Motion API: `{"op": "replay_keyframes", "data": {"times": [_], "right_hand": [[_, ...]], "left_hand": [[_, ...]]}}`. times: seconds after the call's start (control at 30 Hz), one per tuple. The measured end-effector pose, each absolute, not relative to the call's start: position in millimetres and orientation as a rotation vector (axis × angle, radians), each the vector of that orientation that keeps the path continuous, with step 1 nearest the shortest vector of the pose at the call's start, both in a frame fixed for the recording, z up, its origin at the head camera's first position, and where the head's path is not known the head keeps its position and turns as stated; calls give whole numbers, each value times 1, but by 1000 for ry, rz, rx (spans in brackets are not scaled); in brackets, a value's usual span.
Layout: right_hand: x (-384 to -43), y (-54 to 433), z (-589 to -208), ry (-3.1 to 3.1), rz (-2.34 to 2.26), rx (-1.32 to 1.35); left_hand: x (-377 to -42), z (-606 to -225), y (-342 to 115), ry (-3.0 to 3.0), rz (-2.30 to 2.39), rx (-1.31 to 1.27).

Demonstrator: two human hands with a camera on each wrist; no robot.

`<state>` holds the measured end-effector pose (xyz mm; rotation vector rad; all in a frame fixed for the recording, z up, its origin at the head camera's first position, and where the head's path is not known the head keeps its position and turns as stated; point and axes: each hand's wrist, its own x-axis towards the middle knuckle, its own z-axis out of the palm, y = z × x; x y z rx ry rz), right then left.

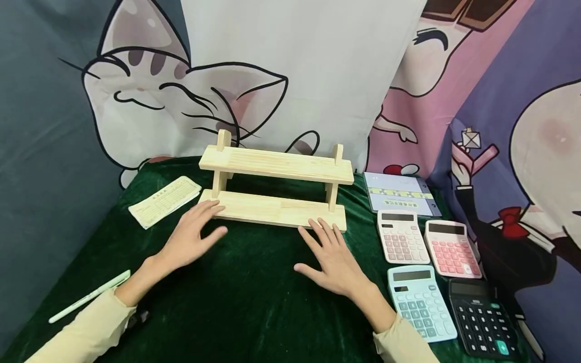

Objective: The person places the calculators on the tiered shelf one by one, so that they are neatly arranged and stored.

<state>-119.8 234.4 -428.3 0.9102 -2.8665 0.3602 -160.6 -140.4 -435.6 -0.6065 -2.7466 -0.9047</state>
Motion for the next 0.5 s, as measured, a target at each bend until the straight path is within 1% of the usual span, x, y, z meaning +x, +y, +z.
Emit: {"op": "replay_keyframes", "data": {"times": [0.33, 0.5], "right_hand": [[-107, 260, -435, -2910, 464, 722], [-99, 276, -435, -2903, 582, 612]], "left_hand": [[-185, -432, -156, -2525, -1808, 0], [-198, -429, -162, -2243, -2253, 258]]}}
